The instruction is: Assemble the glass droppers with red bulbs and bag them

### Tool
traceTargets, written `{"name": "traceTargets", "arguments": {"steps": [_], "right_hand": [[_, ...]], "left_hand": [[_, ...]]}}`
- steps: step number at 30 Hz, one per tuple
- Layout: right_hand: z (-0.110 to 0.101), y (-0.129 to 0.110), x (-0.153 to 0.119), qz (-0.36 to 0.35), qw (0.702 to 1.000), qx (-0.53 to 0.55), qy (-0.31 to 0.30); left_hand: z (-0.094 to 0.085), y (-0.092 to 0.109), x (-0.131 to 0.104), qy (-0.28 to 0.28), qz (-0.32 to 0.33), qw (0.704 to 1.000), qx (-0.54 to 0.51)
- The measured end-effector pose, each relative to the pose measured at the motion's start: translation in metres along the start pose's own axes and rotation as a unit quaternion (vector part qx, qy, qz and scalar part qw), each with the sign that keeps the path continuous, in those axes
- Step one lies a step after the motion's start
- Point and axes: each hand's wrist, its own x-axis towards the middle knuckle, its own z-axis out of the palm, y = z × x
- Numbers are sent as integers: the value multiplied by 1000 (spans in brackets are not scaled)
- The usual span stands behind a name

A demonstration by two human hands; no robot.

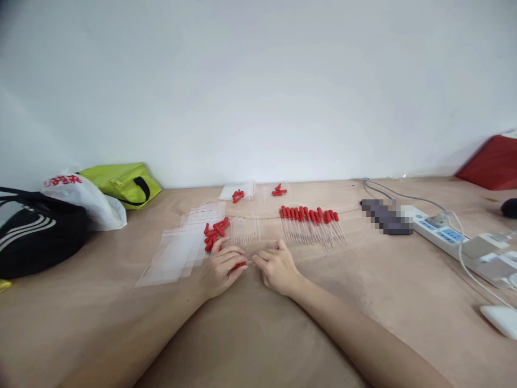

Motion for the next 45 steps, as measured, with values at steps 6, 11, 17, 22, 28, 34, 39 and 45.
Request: {"name": "traceTargets", "arguments": {"steps": [6,11,17,22,28,34,39,45], "right_hand": [[-3,0,3,5,1000,-18,-23],[-11,-2,7,18,996,-67,-56],[-14,15,1,156,984,-60,-55],[-18,46,4,378,925,-8,-25],[-3,56,35,443,889,-100,-58],[12,56,50,451,880,-120,-90],[17,58,48,445,882,-134,-86],[18,58,46,434,884,-149,-88]], "left_hand": [[-3,0,5,-3,-10,1000,5],[-6,-5,8,14,-18,1000,19],[-6,-8,-1,21,-96,994,45],[-6,-7,-1,-86,-92,992,3],[-8,-7,2,-94,-92,991,-3],[-8,-8,1,-90,-86,992,-2],[-8,-9,1,-78,-85,993,-7],[-8,-8,1,-79,-89,993,0]]}}
